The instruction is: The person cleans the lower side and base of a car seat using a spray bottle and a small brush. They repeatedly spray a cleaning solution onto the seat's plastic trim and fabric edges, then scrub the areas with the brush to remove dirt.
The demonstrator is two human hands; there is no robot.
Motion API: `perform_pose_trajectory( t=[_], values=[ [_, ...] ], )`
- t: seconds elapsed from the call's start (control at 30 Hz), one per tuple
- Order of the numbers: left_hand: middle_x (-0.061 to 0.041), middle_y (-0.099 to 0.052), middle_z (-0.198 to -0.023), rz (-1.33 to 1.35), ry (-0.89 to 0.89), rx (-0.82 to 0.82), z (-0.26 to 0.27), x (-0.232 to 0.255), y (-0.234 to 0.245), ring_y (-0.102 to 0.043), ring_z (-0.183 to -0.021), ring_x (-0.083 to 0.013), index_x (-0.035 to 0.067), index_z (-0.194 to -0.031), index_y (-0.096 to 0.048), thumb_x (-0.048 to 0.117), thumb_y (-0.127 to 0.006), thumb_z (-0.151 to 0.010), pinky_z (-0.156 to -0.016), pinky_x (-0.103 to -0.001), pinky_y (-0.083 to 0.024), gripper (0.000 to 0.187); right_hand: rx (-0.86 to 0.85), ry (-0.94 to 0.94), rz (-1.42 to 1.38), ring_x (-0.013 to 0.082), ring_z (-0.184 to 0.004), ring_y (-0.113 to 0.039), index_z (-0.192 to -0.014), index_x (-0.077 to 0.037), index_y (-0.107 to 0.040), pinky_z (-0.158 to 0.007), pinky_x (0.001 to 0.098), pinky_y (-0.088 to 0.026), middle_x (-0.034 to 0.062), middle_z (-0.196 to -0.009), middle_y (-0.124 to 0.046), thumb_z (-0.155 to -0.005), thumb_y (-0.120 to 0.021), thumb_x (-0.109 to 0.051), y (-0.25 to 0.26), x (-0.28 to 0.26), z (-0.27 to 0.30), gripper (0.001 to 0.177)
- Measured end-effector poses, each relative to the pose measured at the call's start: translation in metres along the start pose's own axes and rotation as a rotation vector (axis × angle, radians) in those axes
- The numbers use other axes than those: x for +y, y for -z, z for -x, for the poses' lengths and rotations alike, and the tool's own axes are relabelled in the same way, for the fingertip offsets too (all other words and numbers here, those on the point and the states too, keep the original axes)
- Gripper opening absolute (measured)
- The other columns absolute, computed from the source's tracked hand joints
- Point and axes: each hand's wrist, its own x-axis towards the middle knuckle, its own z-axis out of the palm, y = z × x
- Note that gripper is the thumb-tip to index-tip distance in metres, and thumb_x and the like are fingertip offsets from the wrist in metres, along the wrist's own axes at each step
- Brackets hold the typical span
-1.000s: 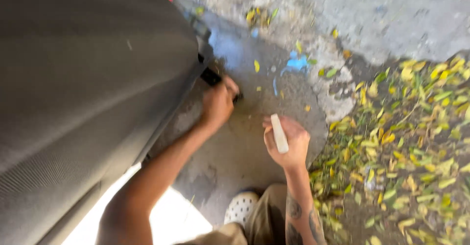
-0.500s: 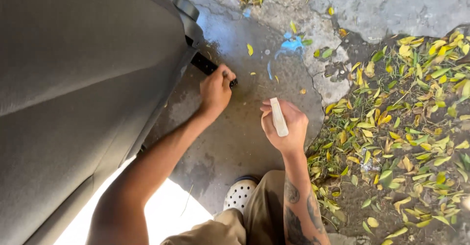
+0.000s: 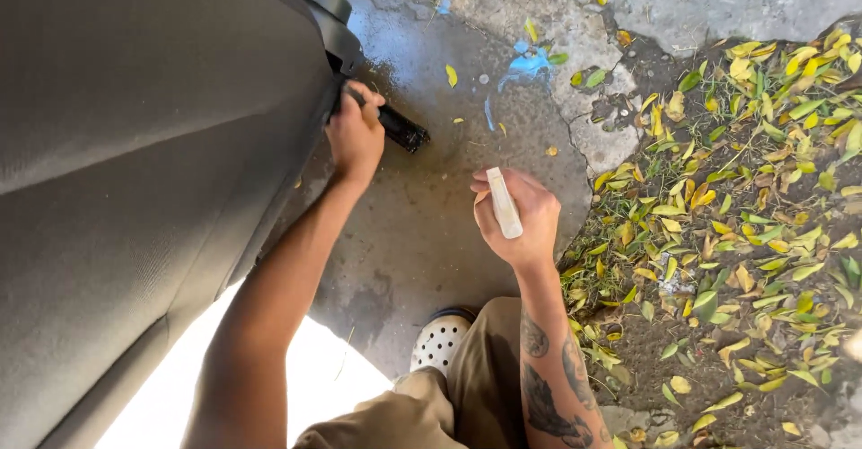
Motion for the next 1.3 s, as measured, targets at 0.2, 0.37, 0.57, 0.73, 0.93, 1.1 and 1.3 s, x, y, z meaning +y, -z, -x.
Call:
perform_pose_trajectory(
  t=[0.2, 0.37, 0.57, 0.73, 0.93, 1.1, 1.3],
  values=[
    [-0.018, -0.075, -0.085, 0.030, -0.084, -0.096, 0.031, 0.017, 0.010, -0.074, -0.085, -0.0505, 0.007, -0.112, -0.055, 0.014, -0.059, -0.101, -0.082, -0.070, -0.055, 0.014, 0.007, -0.015, -0.001, 0.0358, -0.081, -0.078, -0.086, -0.018, -0.081, -0.075, 0.0457, -0.061, 0.0043, -0.084, -0.081, -0.076, -0.068, -0.003, 0.003, 0.001, -0.002, 0.022],
    [0.005, -0.080, -0.091, 0.137, -0.090, -0.132, 0.027, 0.023, 0.022, -0.078, -0.094, -0.0286, 0.023, -0.093, -0.054, 0.018, -0.061, -0.104, -0.088, -0.052, -0.058, 0.013, 0.010, 0.001, -0.012, 0.0321, -0.078, -0.078, -0.088, -0.021, -0.081, -0.075, 0.0414, -0.062, 0.0006, -0.082, -0.081, -0.078, -0.068, -0.004, 0.004, -0.003, -0.006, 0.024],
    [0.012, -0.080, -0.090, 0.053, 0.006, -0.151, 0.018, 0.017, 0.015, -0.078, -0.093, -0.0313, 0.027, -0.096, -0.055, 0.019, -0.058, -0.102, -0.093, -0.055, -0.057, 0.010, 0.001, 0.011, -0.022, 0.0368, -0.079, -0.078, -0.087, -0.017, -0.081, -0.075, 0.0442, -0.061, 0.0059, -0.085, -0.081, -0.080, -0.069, 0.000, 0.011, -0.007, 0.003, 0.022],
    [0.005, -0.080, -0.090, 0.073, -0.101, -0.310, 0.028, 0.006, 0.014, -0.077, -0.094, -0.0331, 0.026, -0.094, -0.063, 0.013, -0.063, -0.097, -0.090, -0.054, -0.059, 0.014, 0.024, 0.011, -0.046, 0.0356, -0.080, -0.078, -0.085, -0.016, -0.080, -0.076, 0.0432, -0.062, 0.0047, -0.088, -0.081, -0.080, -0.067, 0.003, 0.008, -0.002, 0.000, 0.023],
    [-0.004, -0.078, -0.088, 0.261, -0.194, -0.252, 0.068, 0.024, 0.016, -0.076, -0.091, -0.0383, 0.016, -0.089, -0.062, 0.000, -0.057, -0.099, -0.088, -0.048, -0.058, 0.020, 0.027, 0.050, -0.090, 0.0369, -0.078, -0.077, -0.091, -0.012, -0.080, -0.076, 0.0451, -0.061, 0.0099, -0.084, -0.079, -0.079, -0.063, 0.005, 0.010, 0.002, -0.008, 0.027],
    [0.003, -0.079, -0.105, 0.408, -0.519, -0.223, 0.089, -0.004, 0.030, -0.077, -0.102, -0.0241, 0.020, -0.086, -0.061, -0.003, -0.069, -0.094, -0.092, -0.034, -0.059, 0.026, 0.051, -0.002, -0.112, 0.0307, -0.077, -0.079, -0.091, -0.013, -0.081, -0.078, 0.0404, -0.062, 0.0050, -0.082, -0.081, -0.077, -0.063, 0.001, 0.012, 0.008, 0.000, 0.027],
    [-0.005, -0.077, -0.095, 0.543, -0.525, -0.253, 0.033, 0.021, 0.012, -0.078, -0.092, -0.0276, 0.013, -0.092, -0.064, -0.009, -0.065, -0.100, -0.086, -0.037, -0.062, 0.024, 0.032, -0.023, -0.097, 0.0355, -0.079, -0.077, -0.090, -0.009, -0.079, -0.077, 0.0453, -0.060, 0.0094, -0.083, -0.080, -0.077, -0.061, 0.004, 0.009, -0.005, -0.007, 0.026]
  ],
)
